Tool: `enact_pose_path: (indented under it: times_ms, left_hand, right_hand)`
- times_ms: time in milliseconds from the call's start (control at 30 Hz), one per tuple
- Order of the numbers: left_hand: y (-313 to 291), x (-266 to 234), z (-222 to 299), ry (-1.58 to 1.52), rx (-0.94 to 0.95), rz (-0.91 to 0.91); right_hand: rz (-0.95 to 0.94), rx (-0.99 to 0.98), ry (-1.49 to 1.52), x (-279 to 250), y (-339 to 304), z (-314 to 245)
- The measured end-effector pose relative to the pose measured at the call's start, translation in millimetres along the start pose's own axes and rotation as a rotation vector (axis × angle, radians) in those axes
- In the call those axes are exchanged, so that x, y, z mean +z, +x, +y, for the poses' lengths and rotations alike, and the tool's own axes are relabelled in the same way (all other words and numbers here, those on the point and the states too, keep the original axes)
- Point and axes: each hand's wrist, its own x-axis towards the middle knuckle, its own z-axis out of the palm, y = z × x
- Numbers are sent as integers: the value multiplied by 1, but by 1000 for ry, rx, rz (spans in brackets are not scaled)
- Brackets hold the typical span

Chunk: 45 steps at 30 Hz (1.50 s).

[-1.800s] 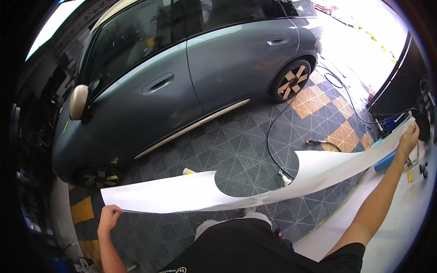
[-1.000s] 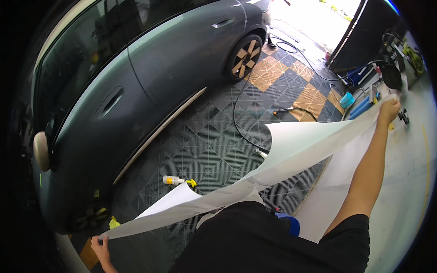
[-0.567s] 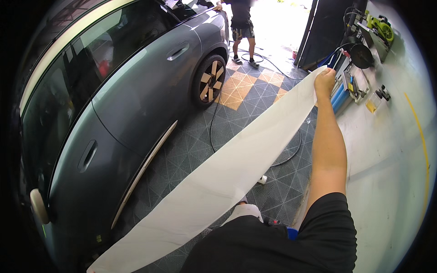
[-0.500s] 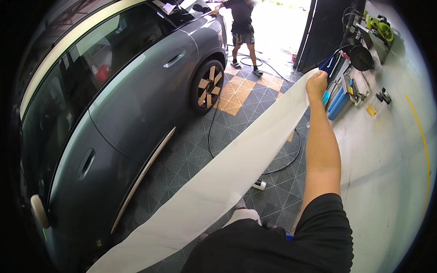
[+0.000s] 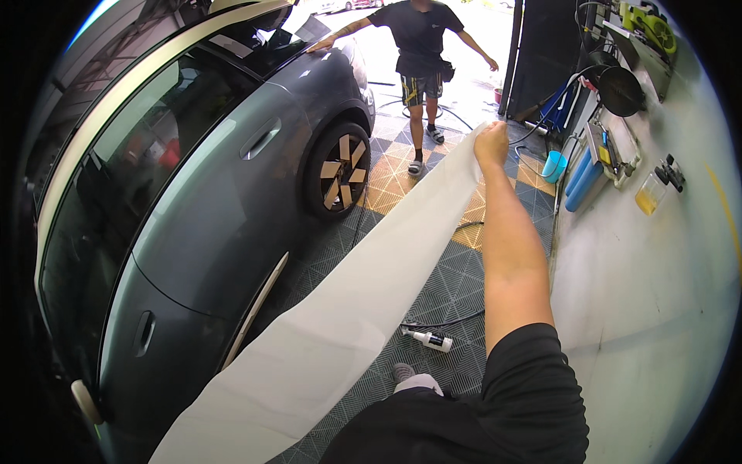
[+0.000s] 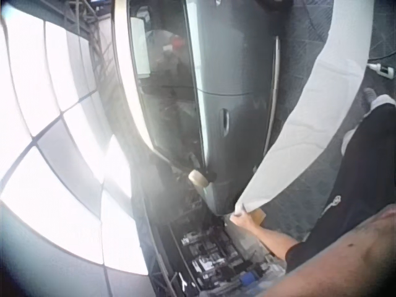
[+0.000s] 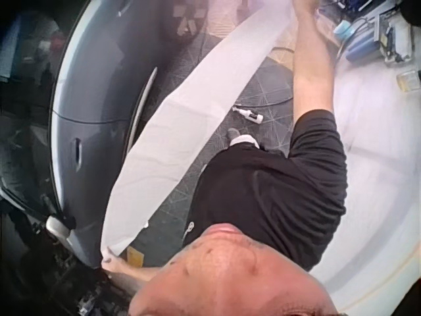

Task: The person sprays a liquid solution onto the side of a grey car and then retrieves a large roll of white vinyl wrap. They unroll the vinyl, peel off the backing paper, and apply the wrap to the car's side panel. Using a yellow squeegee, they smooth the vinyl to remove air bubbles and ensure adhesion. Another person assists by holding the vinyl sheet during the application.

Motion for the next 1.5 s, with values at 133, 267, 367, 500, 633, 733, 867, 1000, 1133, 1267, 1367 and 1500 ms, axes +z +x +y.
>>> enact_pose_path:
  times_ms: [133,267,367,500,633,733,867,1000,1133,1267,1367,1500]
  left_hand:
    - [11,-17,72,142,-94,-130]
    - [-5,0,38,96,-43,-87]
    - [-14,6,38,96,-103,-138]
    - [-20,8,49,69,-89,-128]
    - [-17,5,62,4,-104,-122]
    - [-14,7,62,-12,-134,-130]
    - [-14,12,52,38,-125,-131]
    - [-13,18,49,27,-88,-156]
    - [-8,17,62,27,-76,-152]
    - [-2,20,67,-5,-127,-213]
    - [-1,19,78,-10,-139,-247]
    - [3,16,95,0,-135,-254]
  right_hand:
    - [-21,24,-5,5,23,14]
    - [-38,18,-14,21,32,21]
    - [-59,23,-24,26,37,24]
    - [-76,11,-35,32,43,28]
    - [-62,-14,-56,39,50,26]
    - [-39,-31,-87,44,59,28]
    - [-74,20,-93,48,56,24]
    - [-62,-11,-122,52,55,30]
    - [-69,12,-189,56,49,30]
    - [-68,65,-224,57,56,40]
    - [-99,89,-249,60,53,37]
    - [-126,104,-253,66,51,35]
